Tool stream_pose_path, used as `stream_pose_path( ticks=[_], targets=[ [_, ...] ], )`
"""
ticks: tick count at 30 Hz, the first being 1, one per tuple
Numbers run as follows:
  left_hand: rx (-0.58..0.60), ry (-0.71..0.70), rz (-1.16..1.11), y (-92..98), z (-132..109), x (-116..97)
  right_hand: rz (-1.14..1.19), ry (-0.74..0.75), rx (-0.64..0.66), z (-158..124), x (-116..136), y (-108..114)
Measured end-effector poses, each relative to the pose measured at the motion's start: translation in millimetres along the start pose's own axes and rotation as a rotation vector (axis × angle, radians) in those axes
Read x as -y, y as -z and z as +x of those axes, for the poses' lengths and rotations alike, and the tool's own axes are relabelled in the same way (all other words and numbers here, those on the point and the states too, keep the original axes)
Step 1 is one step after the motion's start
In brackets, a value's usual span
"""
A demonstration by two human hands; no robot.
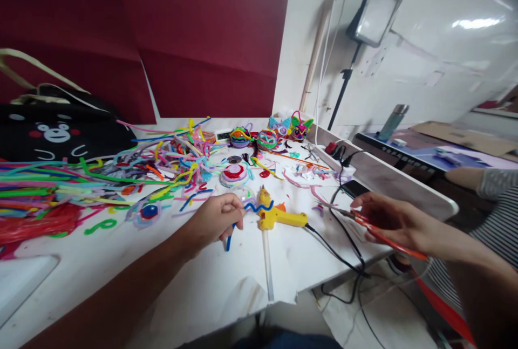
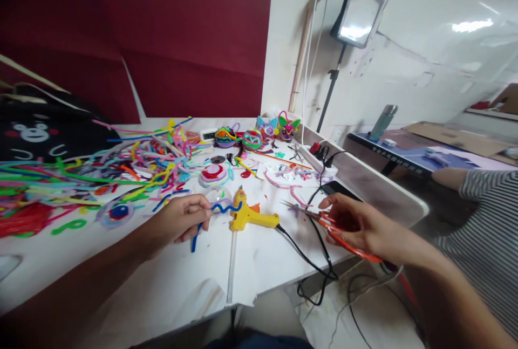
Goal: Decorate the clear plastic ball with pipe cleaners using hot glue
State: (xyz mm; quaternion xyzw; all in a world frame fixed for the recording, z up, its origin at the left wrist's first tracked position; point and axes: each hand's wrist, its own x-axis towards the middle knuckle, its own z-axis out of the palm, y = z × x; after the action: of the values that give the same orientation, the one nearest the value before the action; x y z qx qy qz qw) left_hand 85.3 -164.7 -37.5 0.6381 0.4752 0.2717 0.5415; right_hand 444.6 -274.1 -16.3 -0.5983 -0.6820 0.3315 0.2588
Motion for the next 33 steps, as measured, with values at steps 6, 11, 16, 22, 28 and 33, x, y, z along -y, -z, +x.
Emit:
stream_pose_path(
  ticks=[6, 11, 16, 22, 28, 33],
  targets=[
    [0.064, 0.006, -0.029, -16.0, -11.1, -1.6, 0.251, 0.002, 0.230, -7.1, 33.7, -41.4],
    [0.052, 0.003, -0.041, -17.0, -9.1, -1.1, 0.501, -0.025, 0.306, 1.7, 41.7, -68.7],
    [0.003, -0.022, -0.046, -14.5, -9.4, -3.1, 0.571, -0.073, 0.351, 14.2, 54.1, -85.2],
    [-0.020, -0.069, -0.075, -13.0, -12.5, -4.7, 0.504, -0.088, 0.348, 23.1, 65.3, -91.6],
    [-0.033, -0.067, -0.098, -11.8, -13.2, -6.0, 0.475, -0.049, 0.317, 30.3, 68.0, -94.7],
    [-0.020, -0.065, -0.112, -11.1, -12.1, -5.8, 0.446, -0.011, 0.311, 35.7, 65.5, -95.9]
  ],
)
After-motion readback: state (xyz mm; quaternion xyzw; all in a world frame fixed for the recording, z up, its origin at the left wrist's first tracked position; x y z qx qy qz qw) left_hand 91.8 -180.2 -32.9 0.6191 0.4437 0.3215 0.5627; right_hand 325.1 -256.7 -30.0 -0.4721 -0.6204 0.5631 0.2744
